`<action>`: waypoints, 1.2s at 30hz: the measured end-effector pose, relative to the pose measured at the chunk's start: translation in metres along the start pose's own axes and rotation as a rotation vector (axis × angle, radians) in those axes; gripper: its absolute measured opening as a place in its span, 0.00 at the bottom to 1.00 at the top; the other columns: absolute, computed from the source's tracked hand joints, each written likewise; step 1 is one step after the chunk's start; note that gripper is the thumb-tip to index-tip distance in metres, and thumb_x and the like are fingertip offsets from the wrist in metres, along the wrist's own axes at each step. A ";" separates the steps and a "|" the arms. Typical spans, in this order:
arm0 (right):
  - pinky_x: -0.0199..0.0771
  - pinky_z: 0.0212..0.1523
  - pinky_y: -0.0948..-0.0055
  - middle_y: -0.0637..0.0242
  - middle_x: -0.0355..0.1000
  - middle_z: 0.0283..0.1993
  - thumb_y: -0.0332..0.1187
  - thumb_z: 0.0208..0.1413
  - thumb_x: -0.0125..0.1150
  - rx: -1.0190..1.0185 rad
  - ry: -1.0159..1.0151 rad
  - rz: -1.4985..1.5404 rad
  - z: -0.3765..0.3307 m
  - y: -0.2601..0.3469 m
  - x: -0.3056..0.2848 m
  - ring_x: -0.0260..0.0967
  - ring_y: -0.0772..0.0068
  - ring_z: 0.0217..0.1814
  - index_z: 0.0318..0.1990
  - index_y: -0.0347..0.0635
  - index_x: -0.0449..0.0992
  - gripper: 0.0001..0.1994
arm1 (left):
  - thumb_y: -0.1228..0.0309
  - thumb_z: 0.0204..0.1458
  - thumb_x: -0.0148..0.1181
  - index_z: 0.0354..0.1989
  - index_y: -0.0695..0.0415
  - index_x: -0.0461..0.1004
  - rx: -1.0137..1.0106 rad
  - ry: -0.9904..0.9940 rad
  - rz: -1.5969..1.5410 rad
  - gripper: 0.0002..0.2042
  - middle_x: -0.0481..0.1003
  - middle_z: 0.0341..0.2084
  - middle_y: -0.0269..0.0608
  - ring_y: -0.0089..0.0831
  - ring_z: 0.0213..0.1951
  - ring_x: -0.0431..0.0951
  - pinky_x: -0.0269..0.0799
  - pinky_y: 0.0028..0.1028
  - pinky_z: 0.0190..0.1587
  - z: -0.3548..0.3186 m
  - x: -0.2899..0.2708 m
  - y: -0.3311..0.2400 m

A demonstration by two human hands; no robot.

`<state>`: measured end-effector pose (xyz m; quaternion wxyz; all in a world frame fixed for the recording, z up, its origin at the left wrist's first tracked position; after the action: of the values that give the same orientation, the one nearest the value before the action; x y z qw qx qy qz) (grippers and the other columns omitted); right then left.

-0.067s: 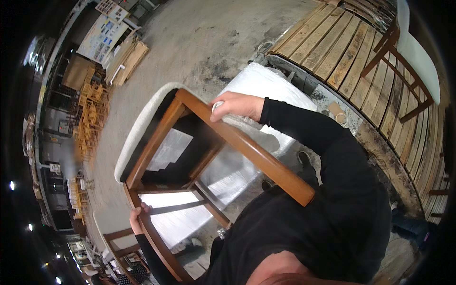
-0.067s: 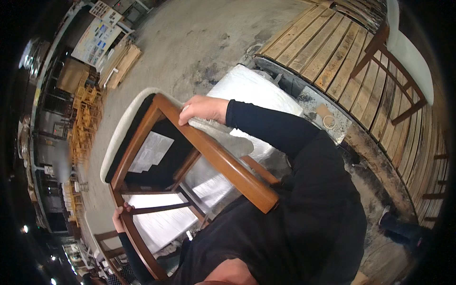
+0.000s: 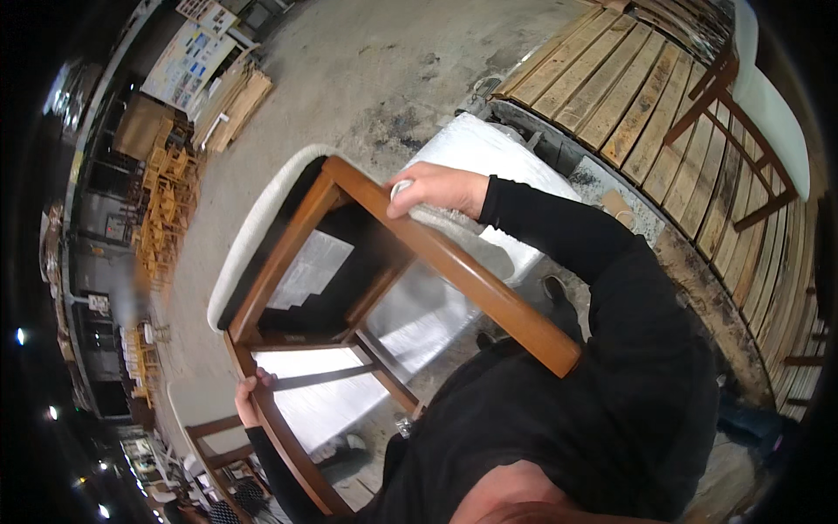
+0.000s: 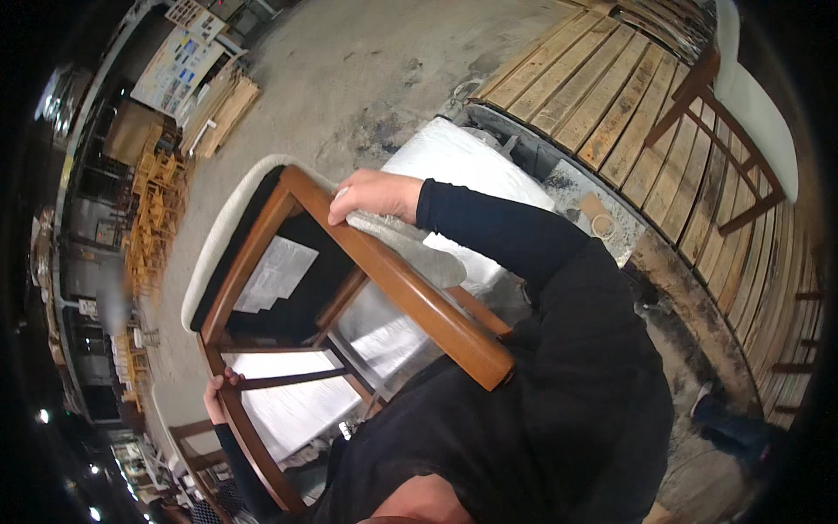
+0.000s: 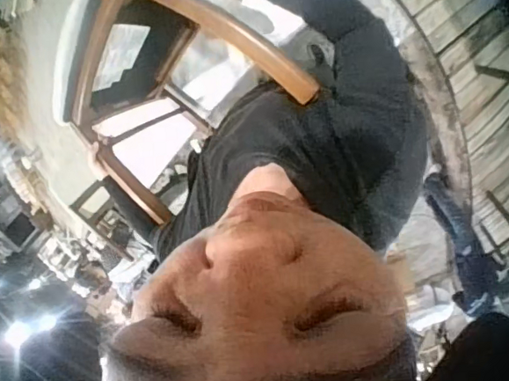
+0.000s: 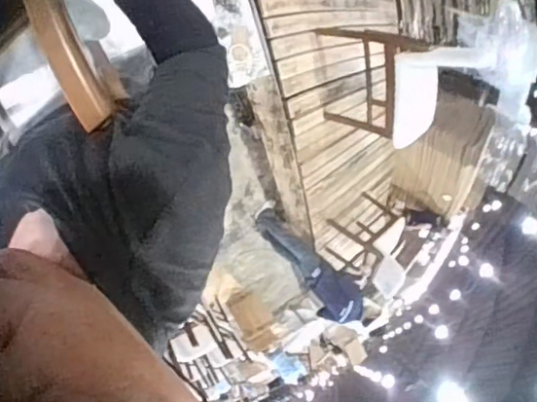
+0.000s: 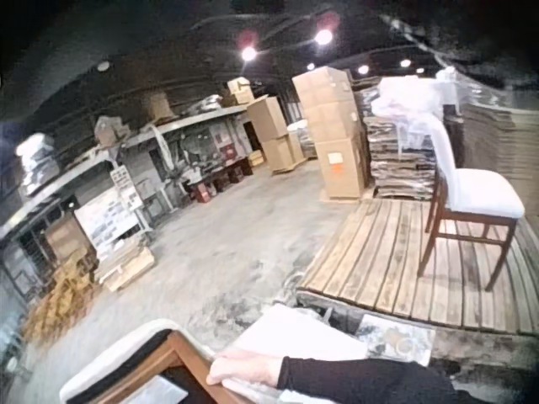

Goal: The person wipes the wooden frame of a chair with a cloth, rotating it to clean multiple sides. The person then lifts and repositions the chair before continuing to wipe the frame and legs.

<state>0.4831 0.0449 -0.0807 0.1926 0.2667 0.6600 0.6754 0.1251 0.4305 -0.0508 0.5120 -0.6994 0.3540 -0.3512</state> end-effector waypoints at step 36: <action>0.63 0.65 0.49 0.41 0.68 0.60 0.39 0.48 0.65 -0.351 0.008 -1.835 -0.056 0.091 -0.198 0.60 0.42 0.67 0.52 0.57 0.81 0.20 | 0.78 0.45 0.54 0.73 0.57 0.50 0.281 -0.121 0.835 0.41 0.57 0.69 0.50 0.42 0.71 0.55 0.49 0.37 0.72 -0.071 0.349 0.025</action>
<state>0.6120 -0.1249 -0.0105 0.6860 -0.3941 0.5015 0.3502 0.2366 0.0929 -0.0141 0.7197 -0.4394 0.5244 -0.1177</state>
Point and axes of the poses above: each hand's wrist, its own z-axis towards the middle knuckle, its own x-axis out of the palm, y = z × x, the point moved 4 cm from there along z, towards the middle knuckle
